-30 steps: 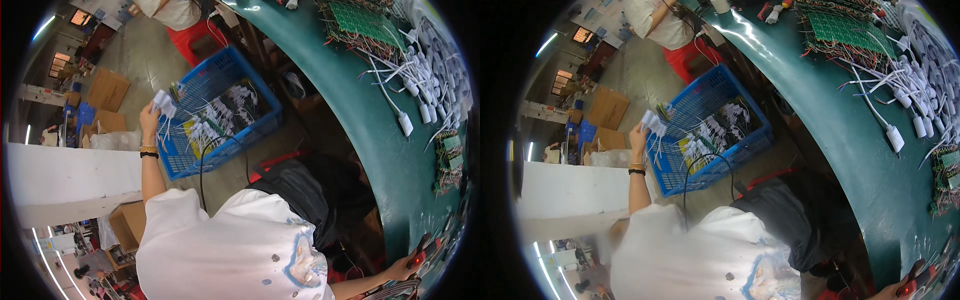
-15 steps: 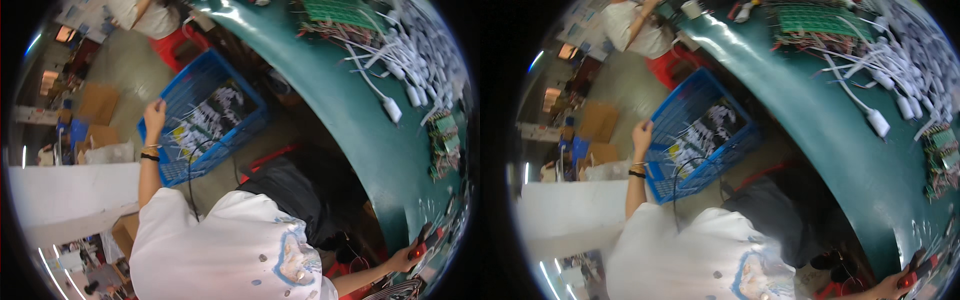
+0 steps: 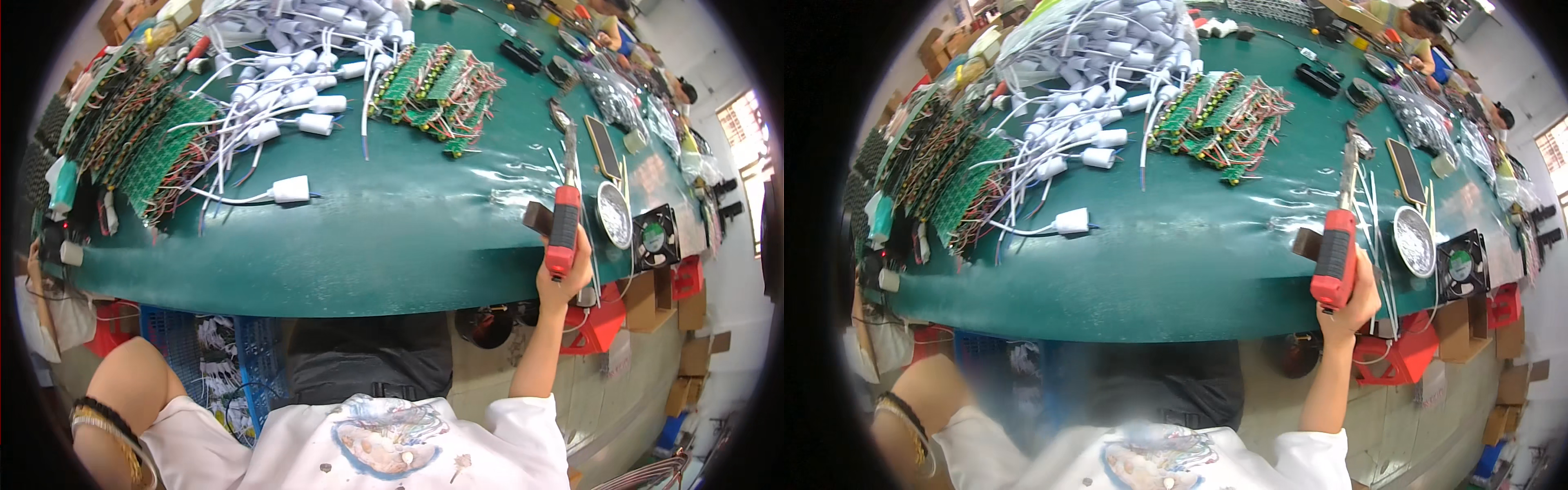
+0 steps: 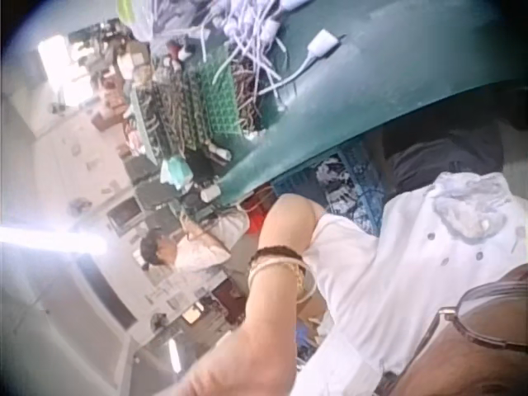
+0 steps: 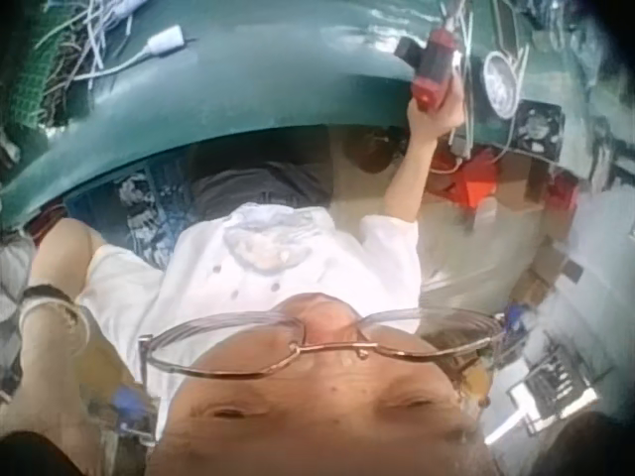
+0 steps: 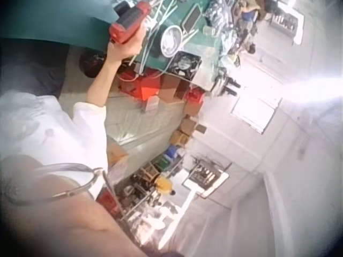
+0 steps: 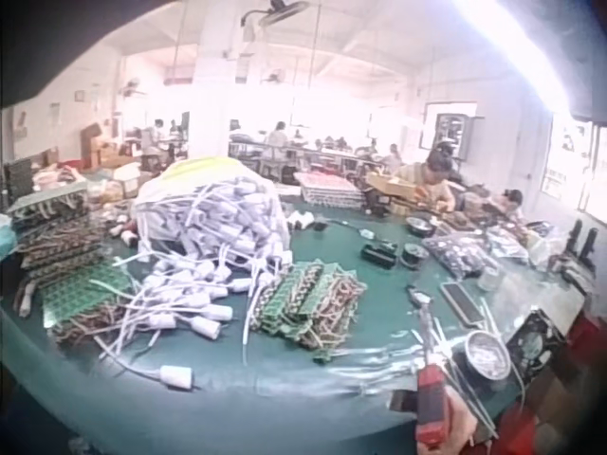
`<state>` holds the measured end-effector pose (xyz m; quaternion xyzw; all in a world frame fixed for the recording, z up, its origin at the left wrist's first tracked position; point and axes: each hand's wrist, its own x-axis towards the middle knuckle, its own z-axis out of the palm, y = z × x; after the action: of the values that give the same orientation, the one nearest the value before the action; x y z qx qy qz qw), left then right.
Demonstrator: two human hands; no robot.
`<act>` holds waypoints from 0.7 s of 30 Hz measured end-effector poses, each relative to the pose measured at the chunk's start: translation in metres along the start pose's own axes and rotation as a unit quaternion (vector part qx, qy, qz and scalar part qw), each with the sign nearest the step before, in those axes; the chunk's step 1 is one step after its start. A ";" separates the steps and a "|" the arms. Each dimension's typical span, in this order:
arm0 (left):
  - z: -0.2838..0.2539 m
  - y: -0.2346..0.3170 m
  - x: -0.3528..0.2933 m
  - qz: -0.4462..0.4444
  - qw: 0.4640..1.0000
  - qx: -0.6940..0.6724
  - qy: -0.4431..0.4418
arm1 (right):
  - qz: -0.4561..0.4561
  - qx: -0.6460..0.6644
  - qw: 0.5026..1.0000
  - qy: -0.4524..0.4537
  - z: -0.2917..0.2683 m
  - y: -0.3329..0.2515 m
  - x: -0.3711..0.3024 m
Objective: The person solders wired components onto a circuit board using a soldering iron, places the assembled piece into a blue basket, and picks up another circuit board to solder more wired components onto it.
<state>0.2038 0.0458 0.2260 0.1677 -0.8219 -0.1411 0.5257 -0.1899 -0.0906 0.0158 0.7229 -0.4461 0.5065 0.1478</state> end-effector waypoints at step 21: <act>0.076 -0.040 0.051 0.028 0.983 -0.011 -0.183 | -0.024 -0.025 0.999 -0.002 0.001 0.001 0.000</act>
<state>0.1196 -0.0074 0.2201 0.1104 -0.9068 -0.1642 0.3723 -0.1900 -0.0920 0.0144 0.7306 -0.4410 0.4903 0.1772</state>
